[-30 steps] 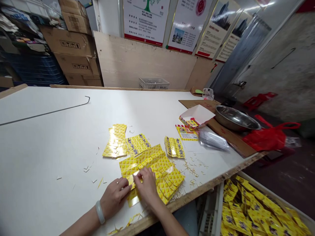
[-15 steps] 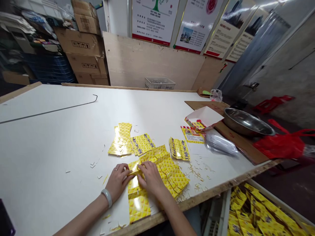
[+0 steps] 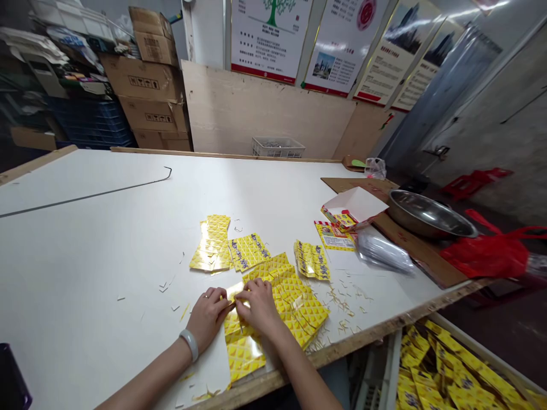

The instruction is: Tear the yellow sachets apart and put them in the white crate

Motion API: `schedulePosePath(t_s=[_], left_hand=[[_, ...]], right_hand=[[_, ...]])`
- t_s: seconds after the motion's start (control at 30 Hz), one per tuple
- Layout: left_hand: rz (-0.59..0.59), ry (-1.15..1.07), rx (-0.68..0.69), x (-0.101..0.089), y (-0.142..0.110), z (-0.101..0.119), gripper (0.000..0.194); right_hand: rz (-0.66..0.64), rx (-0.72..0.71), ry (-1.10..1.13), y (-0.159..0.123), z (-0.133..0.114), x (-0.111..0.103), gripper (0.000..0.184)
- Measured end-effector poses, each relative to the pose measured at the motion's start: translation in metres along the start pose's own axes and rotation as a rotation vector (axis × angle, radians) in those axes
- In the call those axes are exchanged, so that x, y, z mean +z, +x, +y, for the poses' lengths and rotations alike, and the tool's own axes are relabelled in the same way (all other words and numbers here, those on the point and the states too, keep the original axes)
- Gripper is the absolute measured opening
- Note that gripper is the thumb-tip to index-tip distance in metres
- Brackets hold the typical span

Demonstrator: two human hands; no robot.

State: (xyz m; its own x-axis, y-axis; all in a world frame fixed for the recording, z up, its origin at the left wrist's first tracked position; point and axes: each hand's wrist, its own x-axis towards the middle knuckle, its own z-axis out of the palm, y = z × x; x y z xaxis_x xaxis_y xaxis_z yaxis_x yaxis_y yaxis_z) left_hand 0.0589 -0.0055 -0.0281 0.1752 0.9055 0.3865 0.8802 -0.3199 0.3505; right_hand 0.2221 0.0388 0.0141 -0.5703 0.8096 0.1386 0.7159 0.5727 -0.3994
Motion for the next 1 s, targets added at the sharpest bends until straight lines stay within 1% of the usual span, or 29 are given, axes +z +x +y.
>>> schedulePosePath(t_s=[0.1,0.2,0.3,0.37,0.43,0.5,0.53,0.6,0.7,0.77,0.8,0.87,0.93,1.0], left_hand=[[0.015,0.041,0.027,0.001,-0.001,0.001,0.014],[0.027,0.085,0.058,0.003,-0.004,0.000,0.013],[0.033,0.132,0.093,0.005,-0.007,0.000,0.013],[0.035,0.156,0.111,0.007,-0.009,0.001,0.012],[0.038,0.172,0.116,0.007,-0.009,0.001,0.012],[0.046,0.180,0.103,0.006,-0.008,-0.001,0.014],[0.052,0.181,0.091,0.004,-0.007,-0.003,0.016],[0.066,0.182,0.063,0.001,-0.004,-0.007,0.018],[0.106,0.156,0.004,-0.004,0.000,-0.013,0.025],[0.128,0.111,-0.035,-0.006,0.003,-0.015,0.030],[0.133,0.086,-0.048,-0.007,0.004,-0.016,0.030],[0.135,0.049,-0.059,-0.009,0.004,-0.016,0.028],[0.135,0.029,-0.070,-0.009,0.003,-0.017,0.026],[0.137,0.010,-0.084,-0.009,0.002,-0.019,0.026]], right_hand=[[0.022,0.050,0.049,0.000,0.001,0.004,0.012],[0.049,0.154,0.019,0.003,-0.002,0.010,0.015],[0.076,0.251,-0.037,0.009,-0.011,0.020,0.015],[0.097,0.279,-0.065,0.013,-0.019,0.024,0.016],[0.124,0.299,-0.098,0.015,-0.023,0.020,0.016],[0.157,0.335,-0.136,0.012,-0.017,0.005,0.018],[0.172,0.364,-0.158,0.009,-0.008,-0.007,0.020],[0.178,0.441,-0.200,0.001,0.020,-0.035,0.026],[0.148,0.582,-0.269,-0.011,0.079,-0.074,0.042],[0.155,0.690,-0.342,-0.014,0.115,-0.088,0.050],[0.155,0.726,-0.377,-0.014,0.129,-0.090,0.052],[0.144,0.758,-0.429,-0.011,0.147,-0.086,0.053],[0.128,0.738,-0.454,-0.007,0.155,-0.077,0.049],[0.124,0.697,-0.459,-0.003,0.157,-0.069,0.045]])
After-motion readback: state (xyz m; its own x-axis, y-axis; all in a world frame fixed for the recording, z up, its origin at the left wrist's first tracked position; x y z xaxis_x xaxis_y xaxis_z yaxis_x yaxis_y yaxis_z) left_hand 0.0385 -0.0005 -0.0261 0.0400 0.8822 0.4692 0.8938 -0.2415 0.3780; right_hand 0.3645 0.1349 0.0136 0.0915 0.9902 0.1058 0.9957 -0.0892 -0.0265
